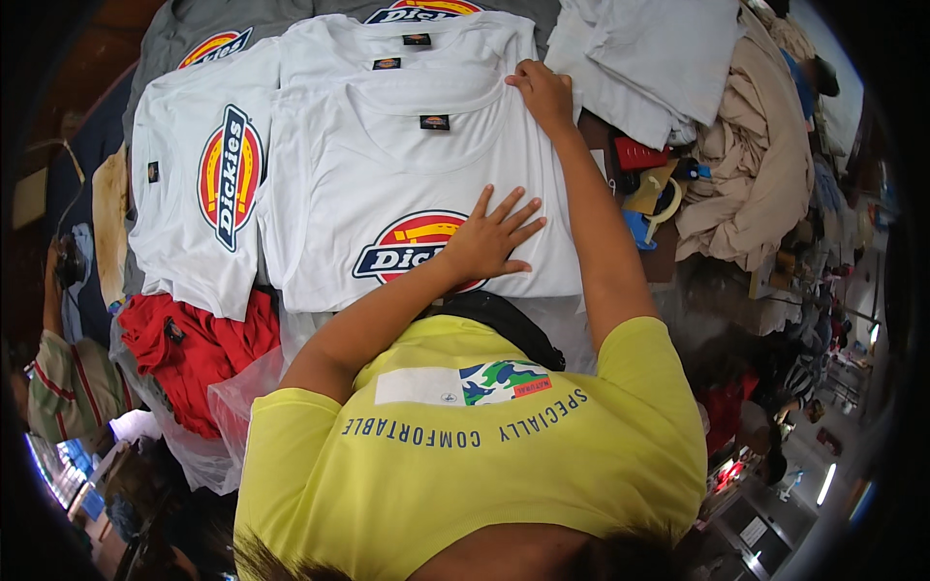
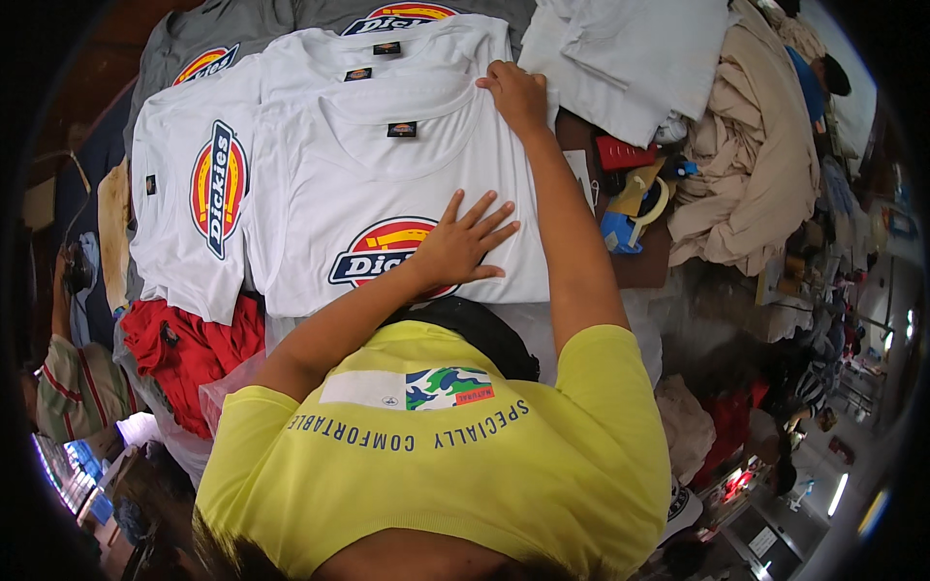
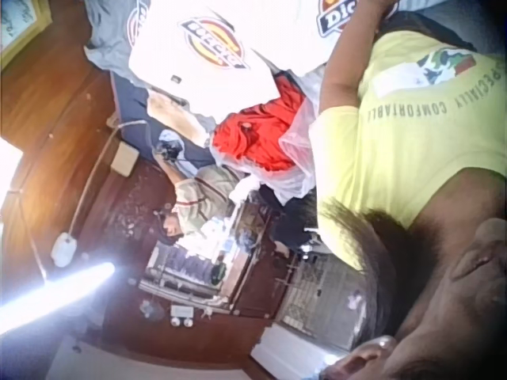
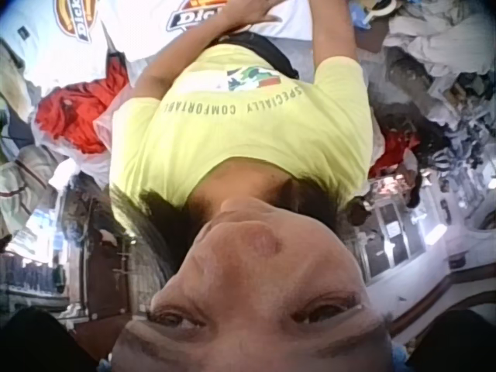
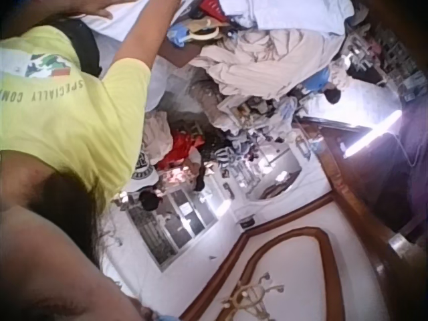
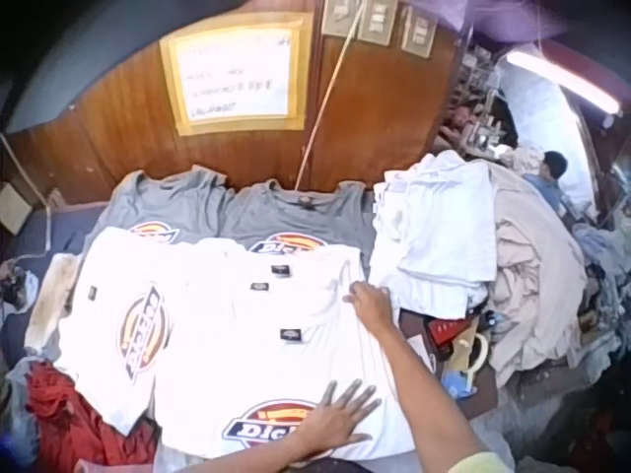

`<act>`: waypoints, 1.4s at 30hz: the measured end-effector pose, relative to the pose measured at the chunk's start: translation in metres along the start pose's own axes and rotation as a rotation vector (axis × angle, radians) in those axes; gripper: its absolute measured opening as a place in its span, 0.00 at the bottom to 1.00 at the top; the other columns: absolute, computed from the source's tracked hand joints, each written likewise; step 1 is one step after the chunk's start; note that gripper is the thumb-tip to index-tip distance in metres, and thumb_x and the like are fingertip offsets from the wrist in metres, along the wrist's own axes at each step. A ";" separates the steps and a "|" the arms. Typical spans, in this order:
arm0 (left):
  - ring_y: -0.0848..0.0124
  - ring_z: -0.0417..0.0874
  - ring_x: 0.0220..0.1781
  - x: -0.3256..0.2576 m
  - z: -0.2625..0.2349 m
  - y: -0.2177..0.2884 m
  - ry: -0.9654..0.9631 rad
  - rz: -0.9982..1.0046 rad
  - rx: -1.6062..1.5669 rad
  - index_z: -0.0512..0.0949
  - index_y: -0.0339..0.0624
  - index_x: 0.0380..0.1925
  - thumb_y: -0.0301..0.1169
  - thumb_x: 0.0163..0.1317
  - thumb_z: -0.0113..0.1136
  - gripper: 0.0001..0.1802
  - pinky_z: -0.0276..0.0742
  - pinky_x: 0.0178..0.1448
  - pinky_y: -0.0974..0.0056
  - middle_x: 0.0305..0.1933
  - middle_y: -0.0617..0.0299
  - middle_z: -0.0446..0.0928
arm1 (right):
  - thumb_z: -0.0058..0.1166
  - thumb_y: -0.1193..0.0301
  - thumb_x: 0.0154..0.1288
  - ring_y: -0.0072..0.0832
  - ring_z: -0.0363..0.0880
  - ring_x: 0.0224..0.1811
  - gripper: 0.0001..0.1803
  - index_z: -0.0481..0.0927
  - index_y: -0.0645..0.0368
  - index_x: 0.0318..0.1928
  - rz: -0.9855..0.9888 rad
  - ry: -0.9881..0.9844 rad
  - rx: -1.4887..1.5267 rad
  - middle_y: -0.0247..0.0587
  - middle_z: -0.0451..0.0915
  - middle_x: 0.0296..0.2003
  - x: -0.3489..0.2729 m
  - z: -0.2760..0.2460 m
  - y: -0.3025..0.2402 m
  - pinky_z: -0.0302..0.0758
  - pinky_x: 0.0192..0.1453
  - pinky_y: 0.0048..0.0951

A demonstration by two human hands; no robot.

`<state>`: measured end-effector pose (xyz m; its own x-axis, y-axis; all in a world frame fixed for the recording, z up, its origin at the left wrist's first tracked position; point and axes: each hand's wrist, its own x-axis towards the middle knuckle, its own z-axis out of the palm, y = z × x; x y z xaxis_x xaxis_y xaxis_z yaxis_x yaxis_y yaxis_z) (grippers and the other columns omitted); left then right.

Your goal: The person picks up, unfolds, and smooths out several white t-shirts one at a time on a work table, using shears to trim loose threads from the fabric before refolding and stacking them.

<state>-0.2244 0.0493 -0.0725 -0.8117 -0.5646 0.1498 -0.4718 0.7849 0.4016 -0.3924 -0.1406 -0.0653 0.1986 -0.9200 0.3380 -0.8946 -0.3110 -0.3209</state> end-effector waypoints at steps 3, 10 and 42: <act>0.59 0.50 0.73 -0.006 -0.014 -0.011 0.052 -0.002 -0.088 0.61 0.53 0.63 0.51 0.59 0.50 0.33 0.45 0.67 0.36 0.71 0.59 0.53 | 0.56 0.60 0.59 0.41 0.76 0.37 0.13 0.77 0.55 0.38 -0.072 0.253 0.147 0.40 0.79 0.35 -0.019 -0.023 -0.001 0.67 0.44 0.38; 0.56 0.47 0.73 -0.058 -0.083 -0.180 0.236 -0.598 0.525 0.56 0.56 0.66 0.49 0.63 0.46 0.31 0.44 0.67 0.35 0.72 0.60 0.49 | 0.53 0.65 0.63 0.30 0.76 0.30 0.12 0.77 0.63 0.36 0.556 0.056 0.390 0.40 0.78 0.27 -0.186 -0.085 0.001 0.70 0.36 0.26; 0.85 0.58 0.23 -0.307 -0.077 -0.051 0.751 -1.302 -0.947 0.77 0.43 0.29 0.40 0.62 0.56 0.12 0.52 0.27 0.77 0.20 0.77 0.65 | 0.57 0.68 0.60 0.11 0.65 0.25 0.10 0.78 0.63 0.33 1.069 -0.167 0.826 0.25 0.74 0.24 -0.314 -0.115 -0.039 0.61 0.30 0.16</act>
<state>0.0751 0.1626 -0.0697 0.3355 -0.8396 -0.4273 -0.0592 -0.4715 0.8799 -0.4658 0.1880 -0.0574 -0.3363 -0.7990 -0.4985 -0.1540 0.5689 -0.8079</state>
